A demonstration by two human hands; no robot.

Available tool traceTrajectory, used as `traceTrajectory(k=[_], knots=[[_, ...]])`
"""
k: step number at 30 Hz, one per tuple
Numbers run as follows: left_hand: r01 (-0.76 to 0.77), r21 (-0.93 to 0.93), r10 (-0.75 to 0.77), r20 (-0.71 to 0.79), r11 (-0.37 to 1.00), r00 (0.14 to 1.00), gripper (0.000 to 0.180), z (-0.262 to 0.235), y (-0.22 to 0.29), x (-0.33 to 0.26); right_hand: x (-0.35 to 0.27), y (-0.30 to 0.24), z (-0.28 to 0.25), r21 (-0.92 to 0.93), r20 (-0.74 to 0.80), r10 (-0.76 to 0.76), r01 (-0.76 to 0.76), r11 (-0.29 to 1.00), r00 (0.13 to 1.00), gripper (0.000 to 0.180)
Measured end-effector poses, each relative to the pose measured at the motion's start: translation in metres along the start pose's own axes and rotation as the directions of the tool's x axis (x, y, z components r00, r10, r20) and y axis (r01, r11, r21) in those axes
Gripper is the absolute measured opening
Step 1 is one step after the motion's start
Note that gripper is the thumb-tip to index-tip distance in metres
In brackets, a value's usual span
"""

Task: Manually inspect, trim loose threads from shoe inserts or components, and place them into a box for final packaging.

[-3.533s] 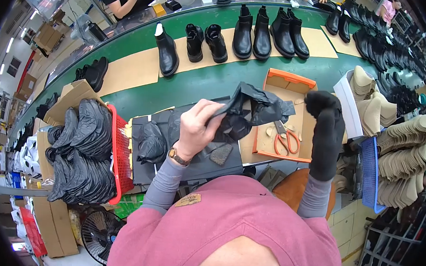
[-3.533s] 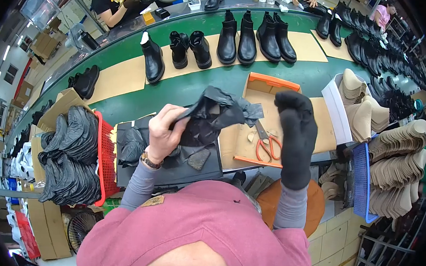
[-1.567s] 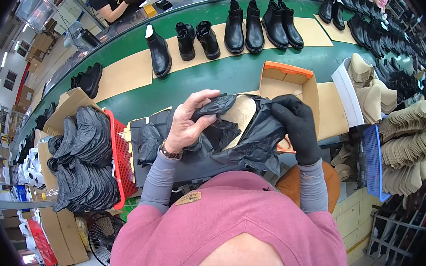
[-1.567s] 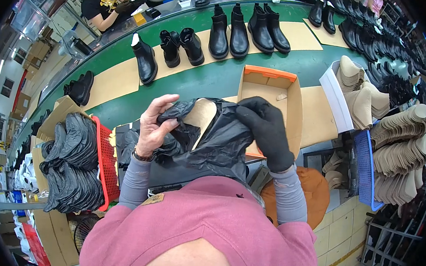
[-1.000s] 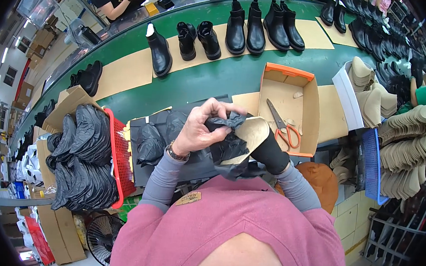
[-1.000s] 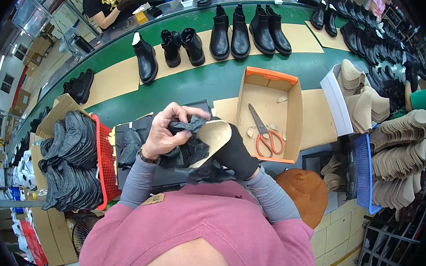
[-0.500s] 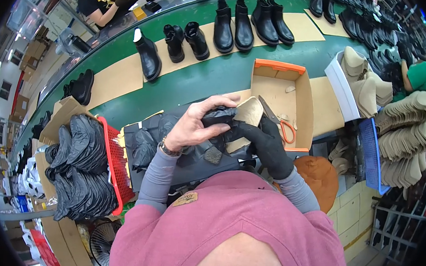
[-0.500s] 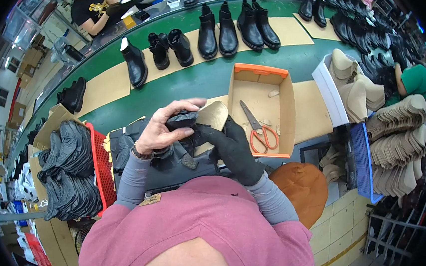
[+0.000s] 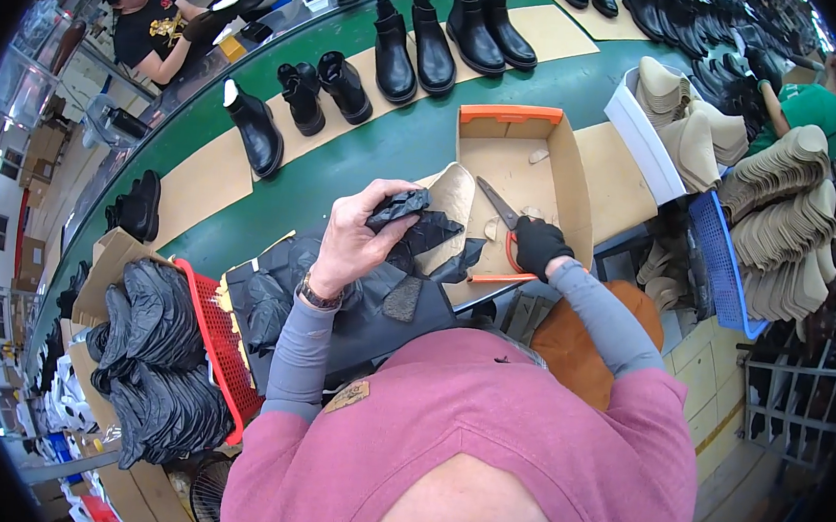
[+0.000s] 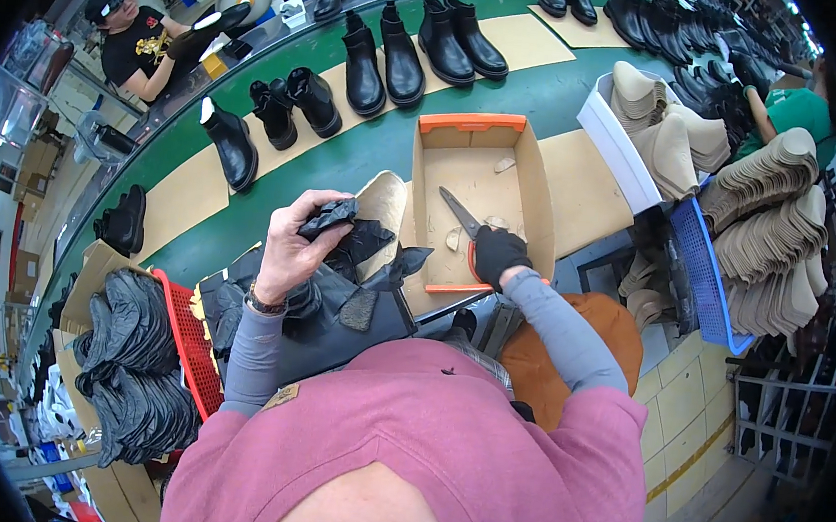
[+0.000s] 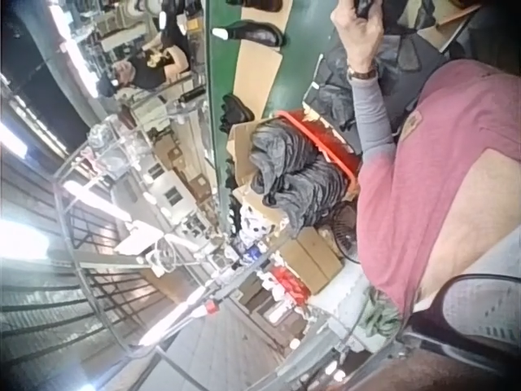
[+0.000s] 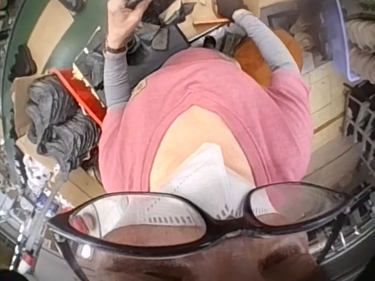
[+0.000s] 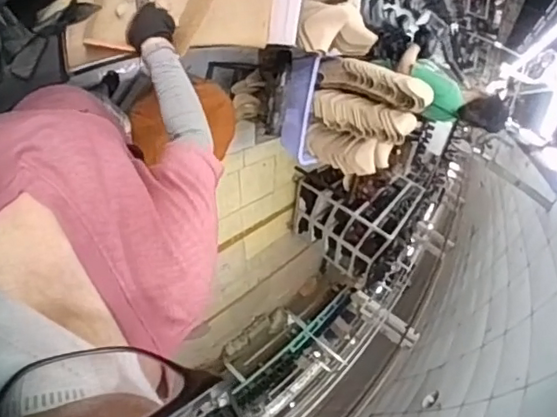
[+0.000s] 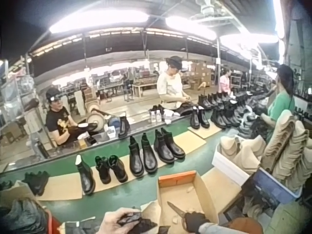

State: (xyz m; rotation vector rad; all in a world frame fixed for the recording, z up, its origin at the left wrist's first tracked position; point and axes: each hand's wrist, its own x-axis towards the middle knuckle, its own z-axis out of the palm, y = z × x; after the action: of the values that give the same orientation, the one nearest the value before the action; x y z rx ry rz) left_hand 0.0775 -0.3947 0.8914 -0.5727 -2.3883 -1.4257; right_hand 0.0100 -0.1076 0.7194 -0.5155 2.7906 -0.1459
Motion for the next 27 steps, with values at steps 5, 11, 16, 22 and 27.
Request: traceTrajectory(k=[5, 11, 16, 22, 27], knots=[[-0.041, -0.002, 0.041, 0.003, 0.999, 0.999, 0.033, 0.006, 0.007, 0.006, 0.008, 0.01, -0.007, 0.095, 0.074, 0.041, -0.048, 0.994, 0.996, 0.028], [0.012, 0.057, -0.01, -0.035, 0.998, 0.999, 0.027, 0.002, 0.02, 0.005, 0.01, 0.028, 0.003, 0.159, -0.055, 0.039, -0.03, 0.987, 0.998, 0.058], [0.061, 0.049, -0.06, -0.021, 0.997, 0.998, 0.029, -0.001, 0.019, 0.001, 0.003, 0.024, -0.044, 0.301, -0.01, 0.087, -0.08, 0.95, 0.996, 0.061], [0.009, 0.035, -0.01, 0.026, 0.999, 1.0, 0.03, 0.005, 0.03, 0.016, 0.014, 0.083, -0.035, 0.628, 0.239, -0.248, 0.046, 0.777, 0.939, 0.05], [0.003, 0.041, -0.003, 0.015, 0.999, 1.0, 0.03, 0.005, 0.026, 0.014, -0.024, 0.054, -0.067, 0.453, 0.34, -0.033, -0.133, 0.881, 0.94, 0.02]])
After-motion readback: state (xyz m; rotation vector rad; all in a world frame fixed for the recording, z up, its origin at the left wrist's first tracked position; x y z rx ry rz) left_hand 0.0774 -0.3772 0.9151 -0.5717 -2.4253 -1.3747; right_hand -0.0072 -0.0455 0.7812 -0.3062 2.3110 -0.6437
